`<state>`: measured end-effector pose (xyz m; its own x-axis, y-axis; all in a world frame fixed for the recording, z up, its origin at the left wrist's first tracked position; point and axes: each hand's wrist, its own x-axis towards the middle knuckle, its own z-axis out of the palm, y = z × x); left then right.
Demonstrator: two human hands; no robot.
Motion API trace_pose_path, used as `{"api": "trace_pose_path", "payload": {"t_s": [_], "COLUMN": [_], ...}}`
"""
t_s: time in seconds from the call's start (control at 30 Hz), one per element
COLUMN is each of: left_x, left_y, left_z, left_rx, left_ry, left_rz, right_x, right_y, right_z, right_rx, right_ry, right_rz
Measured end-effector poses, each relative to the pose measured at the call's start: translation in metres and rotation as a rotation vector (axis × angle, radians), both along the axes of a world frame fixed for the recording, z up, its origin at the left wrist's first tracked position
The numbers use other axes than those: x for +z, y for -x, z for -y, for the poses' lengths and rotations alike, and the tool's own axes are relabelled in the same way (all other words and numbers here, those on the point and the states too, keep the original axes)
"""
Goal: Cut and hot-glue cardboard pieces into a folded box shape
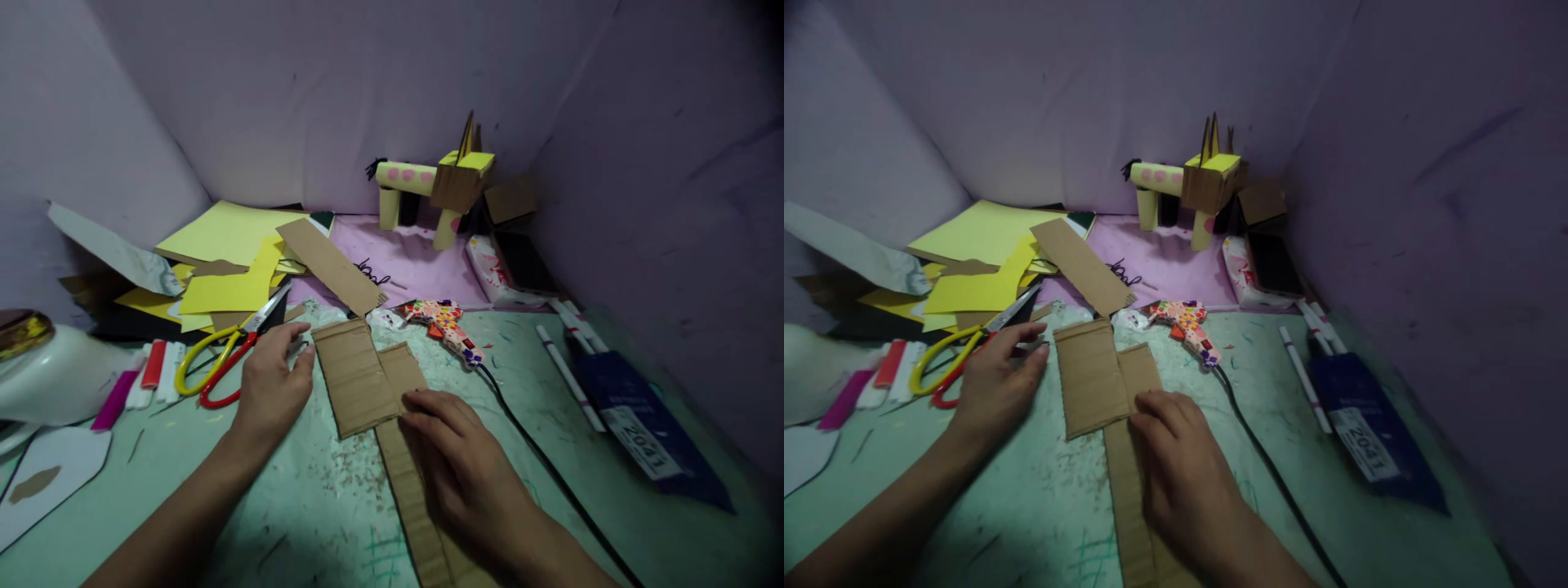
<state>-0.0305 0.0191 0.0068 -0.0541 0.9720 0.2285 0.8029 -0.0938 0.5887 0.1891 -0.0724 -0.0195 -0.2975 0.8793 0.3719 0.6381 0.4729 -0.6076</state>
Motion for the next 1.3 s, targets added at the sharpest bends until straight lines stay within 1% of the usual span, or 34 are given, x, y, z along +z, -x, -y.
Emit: {"api": "trace_pose_path", "payload": {"t_s": [0.07, 0.17, 0.27, 0.37, 0.5, 0.57, 0.6, 0.67, 0.77, 0.8, 0.83, 0.87, 0.93, 1.0, 1.03, 1.1, 1.2, 1.27, 1.3], "left_x": [-0.006, -0.013, -0.015, -0.013, -0.003, 0.005, 0.009, 0.017, 0.025, 0.026, 0.028, 0.029, 0.032, 0.036, 0.037, 0.037, 0.031, 0.023, 0.019], "left_y": [-0.001, -0.004, -0.005, -0.003, 0.001, 0.002, 0.002, 0.001, -0.001, -0.001, 0.000, 0.001, 0.003, 0.004, 0.004, 0.000, -0.011, -0.019, -0.022], "left_z": [-0.007, -0.014, -0.018, -0.020, -0.022, -0.022, -0.021, -0.017, -0.007, -0.004, -0.002, -0.002, -0.009, -0.026, -0.037, -0.065, -0.104, -0.123, -0.129], "left_rx": [-0.036, -0.098, -0.095, -0.094, -0.106, -0.102, -0.101, -0.102, -0.139, -0.160, -0.173, -0.160, -0.058, 0.071, 0.111, 0.135, 0.206, 0.243, 0.256], "left_ry": [0.023, 0.041, 0.053, 0.069, 0.083, 0.091, 0.094, 0.087, 0.096, 0.119, 0.145, 0.176, 0.240, 0.315, 0.369, 0.494, 0.671, 0.680, 0.651], "left_rz": [-0.048, -0.071, -0.026, 0.085, 0.312, 0.428, 0.478, 0.544, 0.621, 0.661, 0.710, 0.761, 0.833, 0.849, 0.841, 0.818, 0.798, 0.803, 0.810], "right_x": [0.000, 0.003, 0.007, 0.014, 0.028, 0.036, 0.040, 0.047, 0.050, 0.049, 0.048, 0.046, 0.042, 0.039, 0.038, 0.038, 0.041, 0.043, 0.043], "right_y": [0.000, 0.001, 0.003, 0.001, -0.001, 0.004, 0.009, 0.022, 0.040, 0.041, 0.040, 0.036, 0.021, 0.003, -0.004, -0.013, -0.011, -0.005, -0.003], "right_z": [-0.001, -0.002, -0.003, -0.010, -0.033, -0.044, -0.048, -0.051, -0.046, -0.045, -0.045, -0.046, -0.052, -0.061, -0.064, -0.069, -0.067, -0.064, -0.064], "right_rx": [-0.031, -0.063, -0.089, -0.103, -0.154, -0.164, -0.145, -0.032, 0.230, 0.261, 0.233, 0.152, -0.067, -0.259, -0.318, -0.383, -0.379, -0.413, -0.436], "right_ry": [-0.018, -0.048, -0.066, 0.000, 0.161, 0.268, 0.341, 0.526, 0.830, 0.883, 0.894, 0.860, 0.727, 0.566, 0.522, 0.503, 0.579, 0.581, 0.576], "right_rz": [-0.036, -0.031, 0.003, -0.010, -0.119, -0.231, -0.305, -0.494, -0.801, -0.869, -0.920, -0.962, -1.078, -1.216, -1.264, -1.299, -1.256, -1.280, -1.308]}}
